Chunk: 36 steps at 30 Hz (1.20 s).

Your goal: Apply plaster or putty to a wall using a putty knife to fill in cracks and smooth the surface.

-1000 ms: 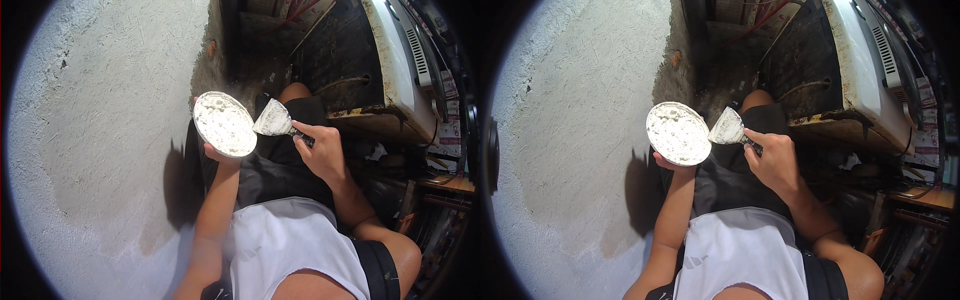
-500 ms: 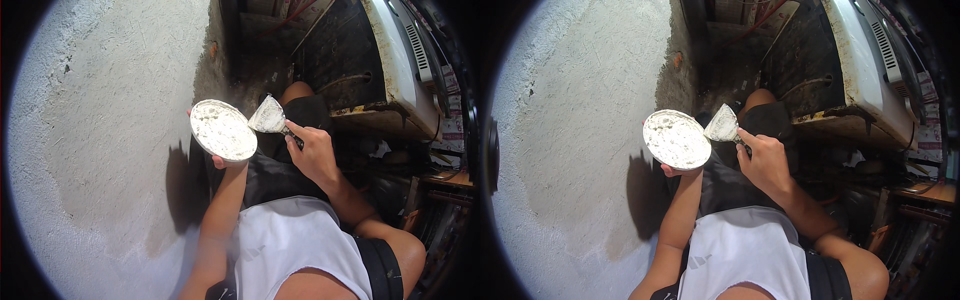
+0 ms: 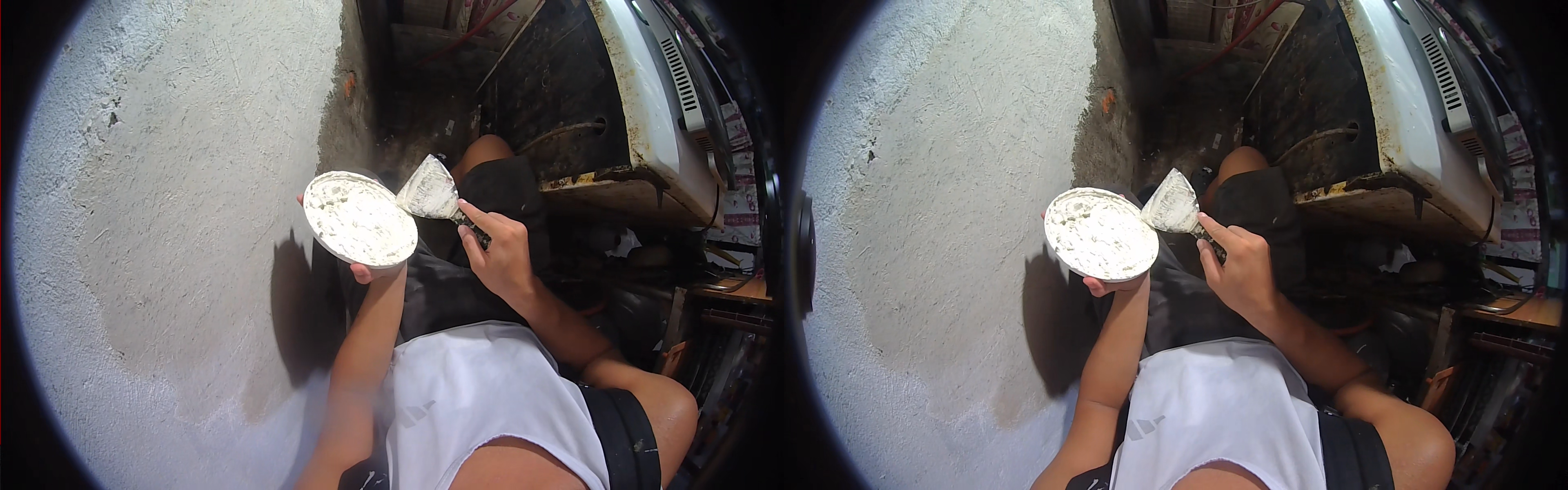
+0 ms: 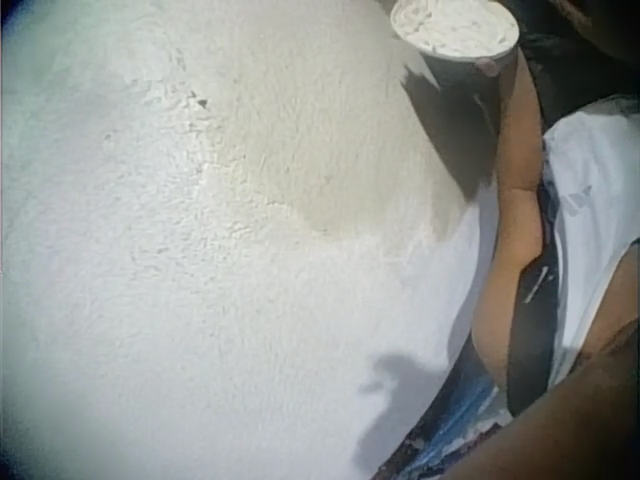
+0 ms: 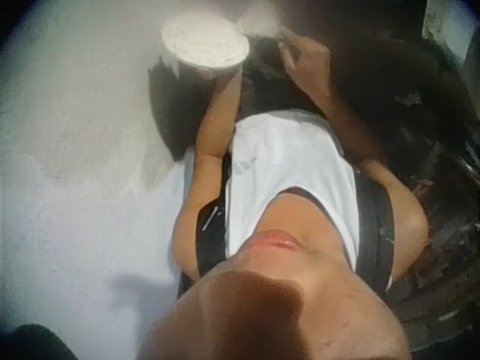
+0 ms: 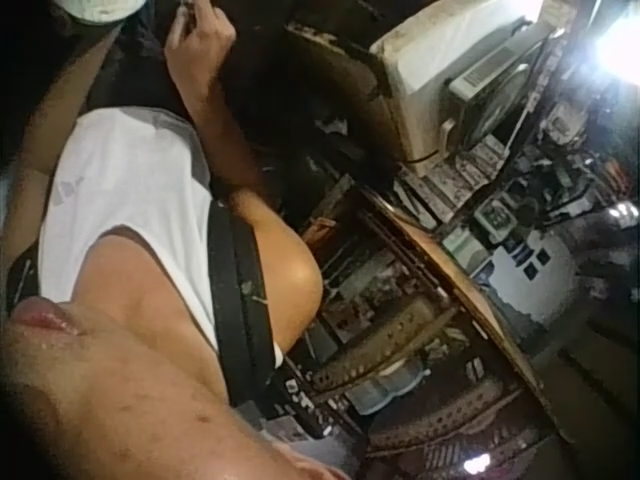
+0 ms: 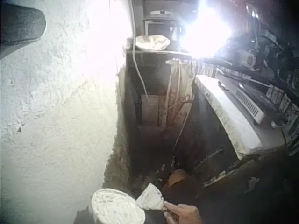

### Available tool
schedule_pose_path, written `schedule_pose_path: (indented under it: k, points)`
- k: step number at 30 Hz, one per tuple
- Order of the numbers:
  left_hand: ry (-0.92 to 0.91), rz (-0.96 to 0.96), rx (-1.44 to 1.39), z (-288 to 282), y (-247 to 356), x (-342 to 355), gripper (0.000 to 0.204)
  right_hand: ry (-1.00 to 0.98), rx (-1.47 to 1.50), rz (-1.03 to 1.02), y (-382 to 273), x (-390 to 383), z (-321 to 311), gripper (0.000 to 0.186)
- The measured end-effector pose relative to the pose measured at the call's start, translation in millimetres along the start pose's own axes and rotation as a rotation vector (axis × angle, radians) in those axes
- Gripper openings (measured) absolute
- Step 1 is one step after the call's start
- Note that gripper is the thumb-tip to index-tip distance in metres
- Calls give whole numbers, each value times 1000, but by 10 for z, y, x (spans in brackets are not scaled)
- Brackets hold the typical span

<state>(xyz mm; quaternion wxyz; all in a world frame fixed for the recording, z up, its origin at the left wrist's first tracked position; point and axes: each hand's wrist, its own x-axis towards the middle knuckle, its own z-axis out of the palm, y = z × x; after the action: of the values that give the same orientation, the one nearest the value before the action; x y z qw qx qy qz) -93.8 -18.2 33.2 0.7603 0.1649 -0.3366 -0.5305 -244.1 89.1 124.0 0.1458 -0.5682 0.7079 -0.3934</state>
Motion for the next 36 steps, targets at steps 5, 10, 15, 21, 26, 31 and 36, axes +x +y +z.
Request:
schedule_pose_path:
  k: [5,10,15,21,26,31,36]
  points:
    - [41,-30,1,-227,-106,-71,120,-7,75,10,139,-32,16,38]
    - [150,-145,-149,-478,-213,-84,114,28,238,86,254,-16,51,39]
    - [124,-158,-197,-397,-204,-117,114,-2,85,35,188,-60,-15,39]
    - [54,-191,-203,-284,-160,-102,115,53,35,-22,134,-17,55,41]
    - [56,-254,-227,-340,-154,-131,116,78,43,-55,216,14,131,42]
    - [92,-347,-274,-345,-84,-154,118,97,48,-80,271,15,160,42]
    - [196,-452,-189,-263,-10,-125,120,133,95,-101,325,44,154,42]
